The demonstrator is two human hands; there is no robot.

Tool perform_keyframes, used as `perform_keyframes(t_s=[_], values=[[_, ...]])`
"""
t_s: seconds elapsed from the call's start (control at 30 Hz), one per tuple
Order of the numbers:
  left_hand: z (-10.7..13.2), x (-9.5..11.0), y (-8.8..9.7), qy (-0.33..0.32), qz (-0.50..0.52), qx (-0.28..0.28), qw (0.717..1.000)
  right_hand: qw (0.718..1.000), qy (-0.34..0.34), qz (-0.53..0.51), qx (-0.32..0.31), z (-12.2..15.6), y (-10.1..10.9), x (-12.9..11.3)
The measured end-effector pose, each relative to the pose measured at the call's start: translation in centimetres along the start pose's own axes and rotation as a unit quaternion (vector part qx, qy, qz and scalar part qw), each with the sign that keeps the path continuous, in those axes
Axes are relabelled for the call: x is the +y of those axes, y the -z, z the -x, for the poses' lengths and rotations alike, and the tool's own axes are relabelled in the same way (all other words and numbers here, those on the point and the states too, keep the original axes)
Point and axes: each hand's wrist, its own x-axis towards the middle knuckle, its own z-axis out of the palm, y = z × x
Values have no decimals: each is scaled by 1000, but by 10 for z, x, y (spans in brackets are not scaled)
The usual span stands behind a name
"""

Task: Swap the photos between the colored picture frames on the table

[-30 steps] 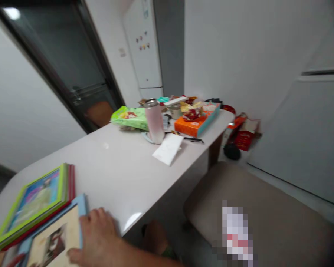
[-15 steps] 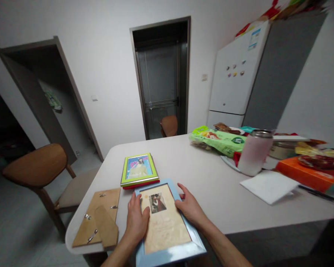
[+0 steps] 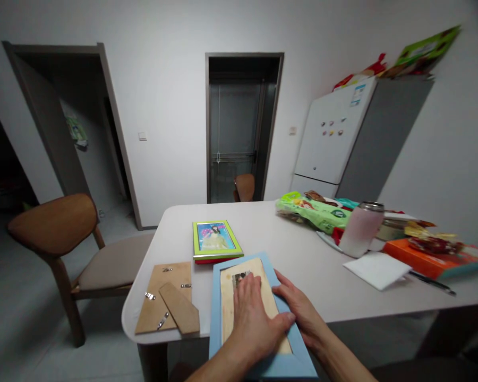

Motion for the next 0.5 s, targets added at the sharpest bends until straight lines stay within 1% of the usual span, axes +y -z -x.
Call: perform_keyframes(t_s=[0.1, 0.17, 0.27, 0.33, 0.4, 0.5], values=[[0, 3, 6, -2, 68, 13, 998, 1000, 21, -7, 8, 10, -12, -6], [-2, 4, 10, -1, 106, 33, 994, 999, 32, -1, 12, 16, -19, -9], [-3, 6, 16, -1, 118, 75, 990, 999, 38, 1, 0, 22, -29, -9], [-3, 9, 23, -2, 115, 93, 989, 999, 34, -4, -1, 23, -32, -7], [-2, 9, 34, -6, 125, 105, 987, 999, 28, 8, 14, 20, -29, -5], [0, -1, 59, 4, 168, 122, 978, 996, 8, 63, 58, 11, -12, 0]])
